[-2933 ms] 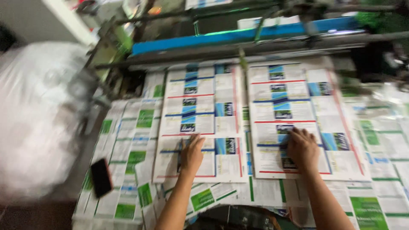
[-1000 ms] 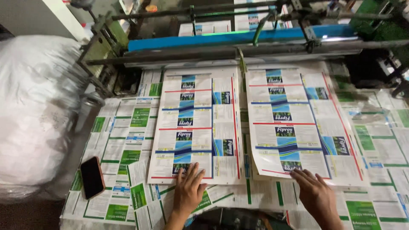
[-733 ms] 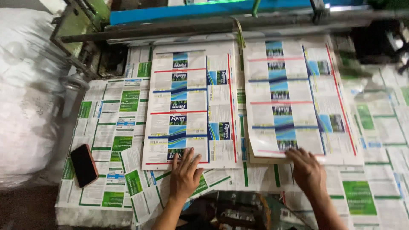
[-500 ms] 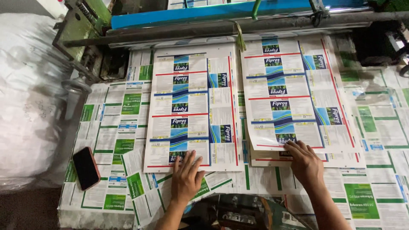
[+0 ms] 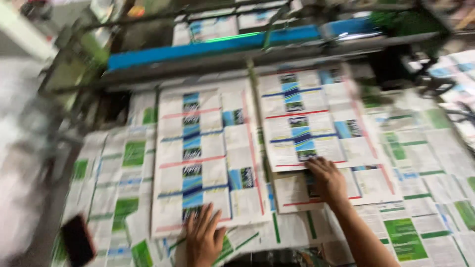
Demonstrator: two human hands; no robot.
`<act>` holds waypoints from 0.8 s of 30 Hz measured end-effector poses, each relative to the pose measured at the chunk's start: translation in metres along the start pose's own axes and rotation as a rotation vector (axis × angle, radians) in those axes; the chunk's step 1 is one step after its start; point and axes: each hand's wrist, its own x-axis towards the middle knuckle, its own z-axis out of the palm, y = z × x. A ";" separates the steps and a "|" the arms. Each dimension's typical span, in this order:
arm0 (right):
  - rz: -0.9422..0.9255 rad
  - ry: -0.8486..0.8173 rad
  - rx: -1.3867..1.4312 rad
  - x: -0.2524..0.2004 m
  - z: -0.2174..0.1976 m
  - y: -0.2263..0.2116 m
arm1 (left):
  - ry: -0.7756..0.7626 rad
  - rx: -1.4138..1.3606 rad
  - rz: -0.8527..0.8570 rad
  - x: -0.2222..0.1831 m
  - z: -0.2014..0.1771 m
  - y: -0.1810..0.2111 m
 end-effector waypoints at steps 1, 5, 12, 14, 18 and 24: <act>0.024 0.027 -0.016 0.008 -0.002 -0.001 | 0.008 -0.013 0.037 -0.007 0.013 -0.013; 0.019 0.039 0.034 0.026 -0.006 -0.007 | -0.031 0.033 0.122 -0.036 0.070 -0.072; 0.139 0.089 0.073 0.025 -0.022 -0.025 | -0.092 0.061 -0.026 -0.056 0.111 -0.125; 0.103 0.139 0.022 0.023 -0.021 -0.022 | -0.277 -0.001 -0.128 -0.021 0.083 -0.116; 0.030 0.118 0.036 0.028 -0.027 -0.023 | -0.584 0.062 -0.361 0.068 -0.019 -0.045; -0.035 0.289 0.039 0.026 -0.046 -0.038 | 0.037 0.070 0.047 0.129 -0.136 0.058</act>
